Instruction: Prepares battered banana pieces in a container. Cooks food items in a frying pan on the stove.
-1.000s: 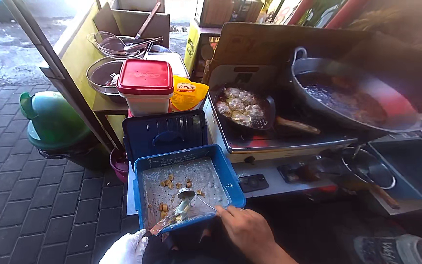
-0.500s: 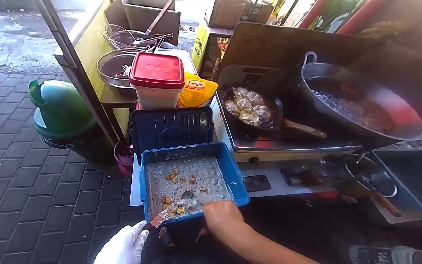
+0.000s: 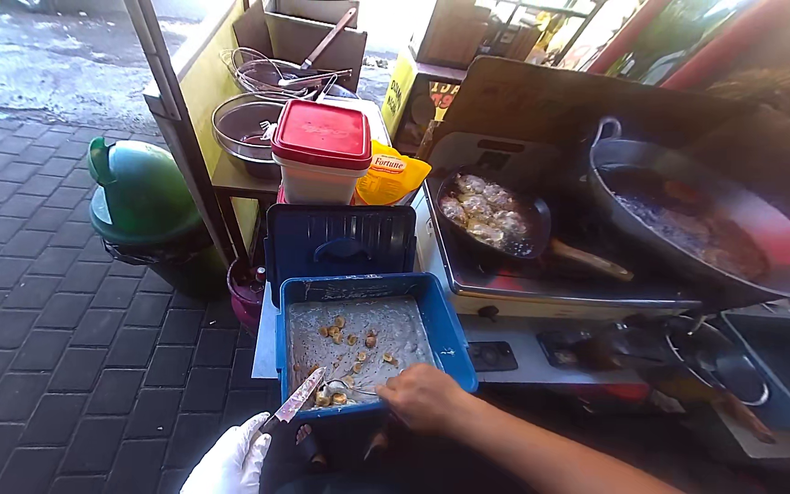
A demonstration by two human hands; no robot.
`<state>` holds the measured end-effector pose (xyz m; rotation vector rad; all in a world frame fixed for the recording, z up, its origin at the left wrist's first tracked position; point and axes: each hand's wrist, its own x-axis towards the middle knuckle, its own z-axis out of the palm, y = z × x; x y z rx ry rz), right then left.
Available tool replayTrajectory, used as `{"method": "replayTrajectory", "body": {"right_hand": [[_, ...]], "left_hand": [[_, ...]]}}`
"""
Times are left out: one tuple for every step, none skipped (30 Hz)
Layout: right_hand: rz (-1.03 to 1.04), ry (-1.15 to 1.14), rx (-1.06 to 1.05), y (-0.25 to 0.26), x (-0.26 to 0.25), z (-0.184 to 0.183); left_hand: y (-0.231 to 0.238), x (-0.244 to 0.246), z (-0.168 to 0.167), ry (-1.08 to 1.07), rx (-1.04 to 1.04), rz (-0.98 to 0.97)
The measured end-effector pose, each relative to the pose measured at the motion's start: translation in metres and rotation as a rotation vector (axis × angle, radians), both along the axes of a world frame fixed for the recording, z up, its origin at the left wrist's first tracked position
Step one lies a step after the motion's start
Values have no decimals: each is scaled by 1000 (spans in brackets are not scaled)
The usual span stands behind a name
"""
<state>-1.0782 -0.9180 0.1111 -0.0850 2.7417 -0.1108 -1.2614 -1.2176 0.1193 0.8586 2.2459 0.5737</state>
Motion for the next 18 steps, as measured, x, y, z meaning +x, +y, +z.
{"method": "replayTrajectory", "body": {"right_hand": [[-4, 9, -24, 8, 3, 0], [-30, 22, -53, 14, 7, 0], [-88, 22, -97, 19, 11, -1], [-168, 10, -154, 23, 16, -2], [-272, -23, -232, 27, 21, -4], [-387, -77, -326, 30, 25, -5], [-501, -124, -428, 32, 29, -7], [-599, -143, -524, 32, 33, -10], [-668, -137, -590, 31, 38, -12], [-695, -127, -587, 28, 42, -12], [-680, -118, -524, 23, 44, -8], [-618, -83, -426, 17, 46, -4], [-513, 6, -307, 9, 50, -3], [-396, 136, -182, 2, 54, -6], [-292, 267, -73, -3, 58, -11], [-226, 346, 3, -7, 60, -14], [-207, 366, 31, -10, 61, -14], [-230, 340, 12, -11, 61, -10]], "left_hand": [[0, 0, -1, 11, 1, 4], [-1, 0, -3, 32, 13, 8], [-2, 0, -4, 52, 28, 11], [-3, 0, -5, 68, 47, 14], [-3, 0, -6, 80, 69, 17], [-4, 0, -9, 90, 97, 22], [-4, 0, -10, 95, 113, 25], [-4, 0, -12, 95, 121, 24], [-3, 0, -13, 86, 118, 19], [-3, -1, -15, 80, 126, 12], [-3, -1, -18, 72, 135, 2], [-2, -1, -20, 61, 148, -5], [-1, 0, -23, 50, 161, -12], [0, 1, -27, 40, 173, -14], [1, 3, -30, 27, 188, -11], [3, 6, -32, 15, 196, -8], [5, 8, -34, 9, 206, -3], [6, 9, -35, 6, 218, 3]]}}
